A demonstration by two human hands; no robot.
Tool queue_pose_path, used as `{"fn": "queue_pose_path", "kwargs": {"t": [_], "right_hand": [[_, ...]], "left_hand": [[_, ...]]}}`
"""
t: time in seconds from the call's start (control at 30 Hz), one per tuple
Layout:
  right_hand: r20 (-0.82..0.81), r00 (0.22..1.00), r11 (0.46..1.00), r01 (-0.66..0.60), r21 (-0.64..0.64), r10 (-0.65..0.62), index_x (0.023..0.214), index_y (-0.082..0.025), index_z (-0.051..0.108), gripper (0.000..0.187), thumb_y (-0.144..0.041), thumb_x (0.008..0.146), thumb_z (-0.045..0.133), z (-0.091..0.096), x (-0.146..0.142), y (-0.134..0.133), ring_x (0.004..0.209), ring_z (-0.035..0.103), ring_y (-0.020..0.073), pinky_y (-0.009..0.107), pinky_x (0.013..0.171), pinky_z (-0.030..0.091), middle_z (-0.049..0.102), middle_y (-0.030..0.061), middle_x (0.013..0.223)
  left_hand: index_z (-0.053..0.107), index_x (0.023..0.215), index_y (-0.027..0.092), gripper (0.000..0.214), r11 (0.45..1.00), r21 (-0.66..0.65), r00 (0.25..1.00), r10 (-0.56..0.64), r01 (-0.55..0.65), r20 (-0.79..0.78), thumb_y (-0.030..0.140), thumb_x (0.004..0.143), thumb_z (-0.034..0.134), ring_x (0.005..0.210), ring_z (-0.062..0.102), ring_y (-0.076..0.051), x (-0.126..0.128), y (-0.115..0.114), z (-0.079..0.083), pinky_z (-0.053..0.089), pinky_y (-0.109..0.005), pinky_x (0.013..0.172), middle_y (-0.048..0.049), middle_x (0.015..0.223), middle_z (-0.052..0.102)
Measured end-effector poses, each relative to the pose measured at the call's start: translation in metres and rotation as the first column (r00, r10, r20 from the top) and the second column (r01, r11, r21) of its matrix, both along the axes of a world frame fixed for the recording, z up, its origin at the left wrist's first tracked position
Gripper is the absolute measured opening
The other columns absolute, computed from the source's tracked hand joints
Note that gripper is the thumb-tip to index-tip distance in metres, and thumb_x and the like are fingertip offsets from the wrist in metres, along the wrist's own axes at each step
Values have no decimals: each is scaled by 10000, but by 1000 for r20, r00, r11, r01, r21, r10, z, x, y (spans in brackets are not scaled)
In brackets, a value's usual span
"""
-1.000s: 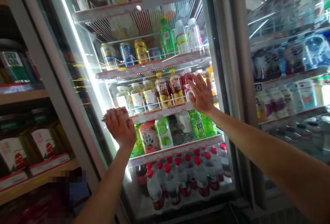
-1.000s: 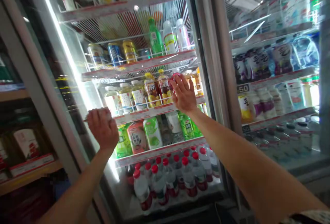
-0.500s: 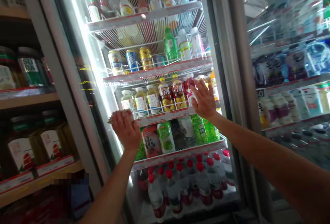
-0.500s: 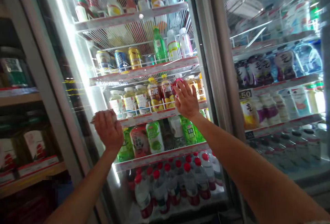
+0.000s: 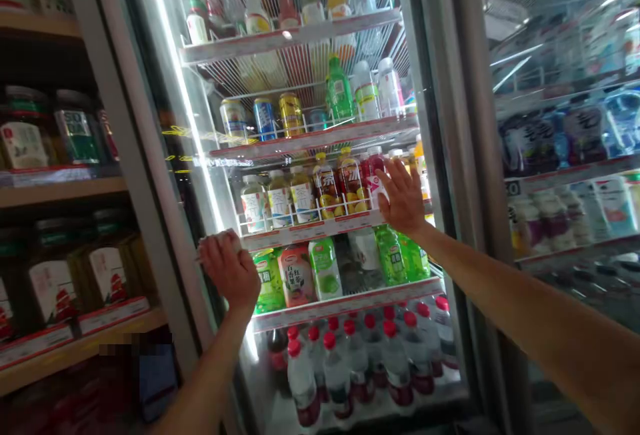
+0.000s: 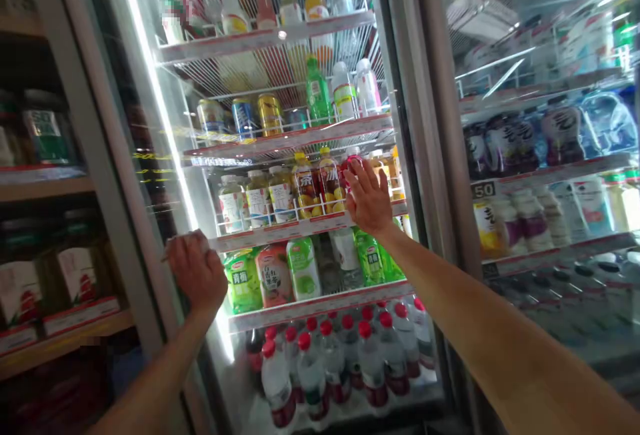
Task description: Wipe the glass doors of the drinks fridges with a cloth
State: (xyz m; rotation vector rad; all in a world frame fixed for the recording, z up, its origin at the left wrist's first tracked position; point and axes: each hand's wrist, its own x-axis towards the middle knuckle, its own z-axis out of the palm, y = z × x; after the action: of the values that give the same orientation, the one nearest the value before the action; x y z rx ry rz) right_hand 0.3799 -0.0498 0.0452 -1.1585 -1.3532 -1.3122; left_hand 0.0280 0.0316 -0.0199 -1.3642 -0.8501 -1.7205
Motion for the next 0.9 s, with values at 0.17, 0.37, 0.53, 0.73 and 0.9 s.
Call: {"fn": "queue_pose_path", "kwargs": {"t": [0.17, 0.37, 0.53, 0.73, 0.9], "right_hand": [[13, 1000, 1000, 5, 17, -5, 1313, -182, 418, 470, -271, 852, 384, -1, 2, 0, 1395, 187, 199, 454, 1127, 177, 371, 80, 1441], [48, 999, 998, -8, 58, 5, 1333, -213, 387, 476, -279, 861, 392, -1, 5, 3, 1390, 203, 204, 460, 1111, 205, 373, 68, 1440], [60, 998, 998, -18, 61, 15, 1379, -226, 320, 530, -269, 858, 405, -1, 5, 2, 1388, 212, 221, 484, 1104, 203, 346, 73, 1456], [62, 998, 998, -24, 52, 20, 1395, -247, 299, 539, -259, 866, 400, -2, 5, 3, 1389, 210, 215, 469, 1105, 198, 331, 57, 1468], [48, 999, 998, -14, 66, 11, 1395, -250, 298, 540, -263, 864, 396, -2, 4, 5, 1390, 208, 213, 466, 1106, 197, 336, 54, 1465]], "left_hand": [[349, 1365, 200, 524, 999, 19, 918, -31, 42, -396, 197, 852, 456, 1379, 203, -266, 64, -17, -20, 259, -501, 1092, -126, 1431, 365], [444, 1293, 243, 434, 997, 48, 833, -18, 54, -552, 212, 860, 460, 1363, 260, -200, 60, -14, 23, 254, -416, 1106, -67, 1379, 454], [375, 1346, 151, 480, 998, 55, 990, -19, 26, -138, 204, 870, 406, 1389, 171, -247, 64, -13, 54, 209, -478, 1116, -135, 1449, 331], [429, 1308, 269, 431, 997, 75, 698, 28, 36, -716, 230, 880, 404, 1358, 271, -186, 117, -25, 54, 208, -420, 1120, -30, 1413, 414], [386, 1344, 196, 464, 1000, 4, 931, 21, -21, -364, 255, 883, 393, 1377, 218, -232, 48, -9, 82, 238, -467, 1099, -110, 1432, 371]]}}
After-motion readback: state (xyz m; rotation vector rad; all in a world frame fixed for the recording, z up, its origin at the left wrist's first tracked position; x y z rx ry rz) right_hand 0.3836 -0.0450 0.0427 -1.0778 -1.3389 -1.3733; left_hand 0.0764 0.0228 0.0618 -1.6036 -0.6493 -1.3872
